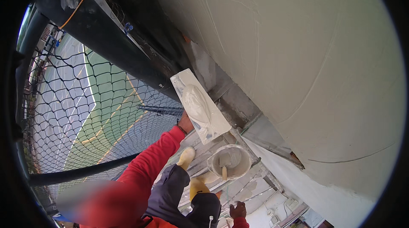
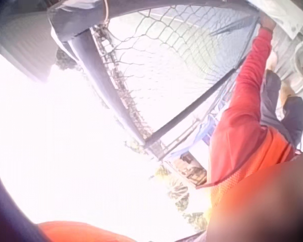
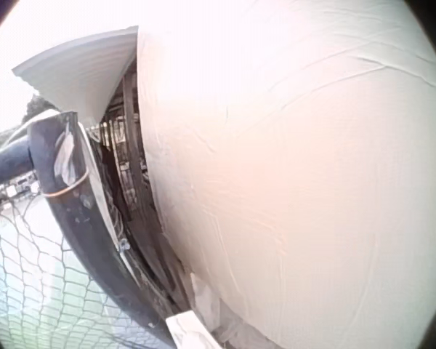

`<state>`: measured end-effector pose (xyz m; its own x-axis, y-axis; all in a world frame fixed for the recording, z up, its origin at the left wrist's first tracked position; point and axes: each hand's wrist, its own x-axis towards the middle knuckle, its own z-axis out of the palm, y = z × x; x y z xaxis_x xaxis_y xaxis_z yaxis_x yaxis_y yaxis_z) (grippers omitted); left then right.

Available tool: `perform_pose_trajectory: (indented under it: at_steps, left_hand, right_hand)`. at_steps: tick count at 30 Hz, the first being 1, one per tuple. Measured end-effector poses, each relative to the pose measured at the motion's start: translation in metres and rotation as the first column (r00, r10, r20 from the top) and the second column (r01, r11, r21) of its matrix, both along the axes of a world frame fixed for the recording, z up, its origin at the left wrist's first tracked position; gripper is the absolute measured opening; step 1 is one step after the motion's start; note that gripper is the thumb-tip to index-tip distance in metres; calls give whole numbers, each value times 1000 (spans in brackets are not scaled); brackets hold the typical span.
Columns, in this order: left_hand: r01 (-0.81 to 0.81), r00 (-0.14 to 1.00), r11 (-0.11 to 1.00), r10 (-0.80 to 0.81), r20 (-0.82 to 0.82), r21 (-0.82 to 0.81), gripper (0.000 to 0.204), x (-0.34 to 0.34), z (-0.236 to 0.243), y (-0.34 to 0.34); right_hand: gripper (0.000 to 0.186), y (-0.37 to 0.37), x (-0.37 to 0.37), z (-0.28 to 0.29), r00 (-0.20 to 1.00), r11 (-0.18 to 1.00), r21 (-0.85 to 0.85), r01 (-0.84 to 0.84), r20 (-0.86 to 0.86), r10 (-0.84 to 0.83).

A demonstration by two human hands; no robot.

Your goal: The person repeatedly scoops plaster from a bucket with a trowel and applies it to a wall using a hawk and trowel, smoothing the surface in long strokes. The person works on a vertical wall section adjacent to a fenced outdoor court.

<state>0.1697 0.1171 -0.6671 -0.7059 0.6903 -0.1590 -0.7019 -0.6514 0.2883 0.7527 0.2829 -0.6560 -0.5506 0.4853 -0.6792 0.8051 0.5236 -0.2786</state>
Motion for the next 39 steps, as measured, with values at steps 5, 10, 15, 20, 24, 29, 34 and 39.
perform_pose_trajectory:
  at_steps: [5, 10, 15, 20, 24, 29, 34, 39]
  left_hand:
    - [-304, 863, 841, 45, -503, -447, 47, -49, 34, 10]
    - [-245, 929, 942, 160, -332, -231, 45, -56, 62, 18]
    - [-248, 902, 847, 25, -432, -469, 51, -55, 89, 22]
    - [-73, 971, 948, -3, 238, 309, 52, -75, 112, 15]
    - [-78, 983, 948, 22, 181, 309, 50, -83, 136, 17]
    - [-396, 767, 654, -150, -624, -644, 48, -90, 166, 24]
    - [-373, 896, 853, 229, -380, -365, 48, -121, 165, 26]
    - [-396, 914, 802, 389, -111, -447, 48, -167, 124, 34]
  right_hand:
    - [48, 61, -7, 68, 995, 988, 128, -87, 51, 81]
    - [38, 57, -203, 126, 846, 970, 72, -233, -476, 239]
    - [44, 23, -382, 214, 767, 971, -157, -181, -640, 39]
    - [44, 19, -391, 257, 812, 962, -156, -223, -575, 95]
    - [41, 25, -367, 260, 855, 970, -132, -206, -506, 113]
    - [37, 34, -337, 287, 826, 967, -169, -190, -560, 64]
    - [39, 64, -266, 297, 893, 984, -39, -175, -427, 142]
    - [43, 101, -163, 241, 963, 975, 88, -204, -160, 216]
